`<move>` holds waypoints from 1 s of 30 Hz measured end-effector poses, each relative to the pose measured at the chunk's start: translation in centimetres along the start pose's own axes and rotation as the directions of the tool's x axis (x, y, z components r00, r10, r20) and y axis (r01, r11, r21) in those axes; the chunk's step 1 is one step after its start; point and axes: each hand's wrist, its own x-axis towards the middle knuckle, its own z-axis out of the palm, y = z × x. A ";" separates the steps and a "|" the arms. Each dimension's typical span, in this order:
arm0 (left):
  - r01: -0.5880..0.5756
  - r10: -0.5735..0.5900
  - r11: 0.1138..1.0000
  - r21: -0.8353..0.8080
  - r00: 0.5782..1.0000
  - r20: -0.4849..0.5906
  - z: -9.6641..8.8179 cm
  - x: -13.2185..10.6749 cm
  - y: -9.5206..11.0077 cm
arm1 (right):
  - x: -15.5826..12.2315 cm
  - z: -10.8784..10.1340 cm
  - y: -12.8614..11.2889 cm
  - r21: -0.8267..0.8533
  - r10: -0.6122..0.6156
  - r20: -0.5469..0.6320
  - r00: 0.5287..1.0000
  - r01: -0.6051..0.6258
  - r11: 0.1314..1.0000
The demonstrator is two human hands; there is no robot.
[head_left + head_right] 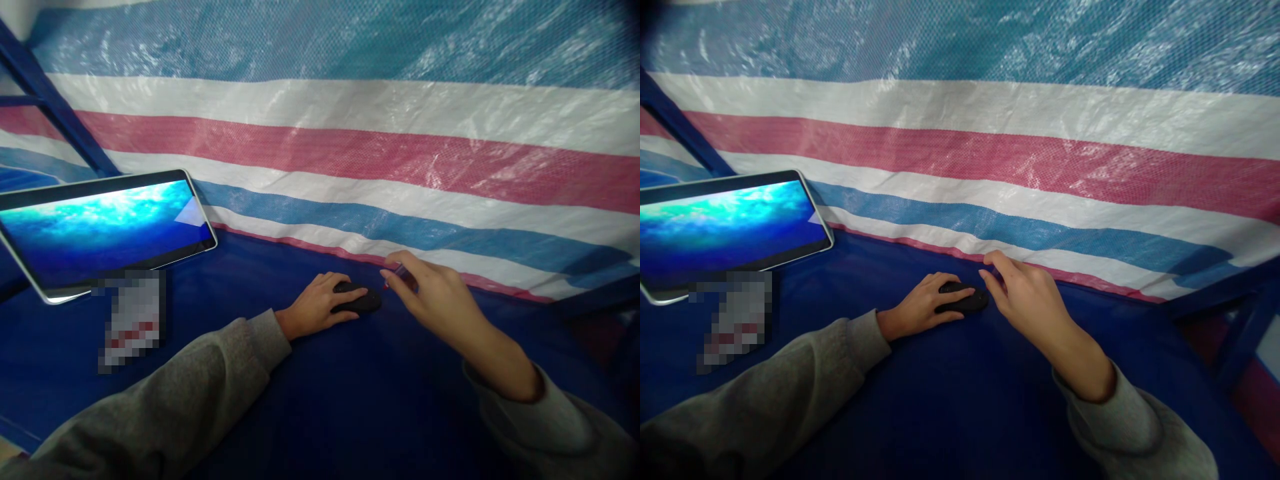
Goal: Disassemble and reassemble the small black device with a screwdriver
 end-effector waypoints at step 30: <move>-0.002 0.002 1.000 -0.004 0.999 0.042 -0.2 0.2 0.4 | 0.2 -0.7 0.8 0.132 0.084 0.113 0.990 -0.099 0.986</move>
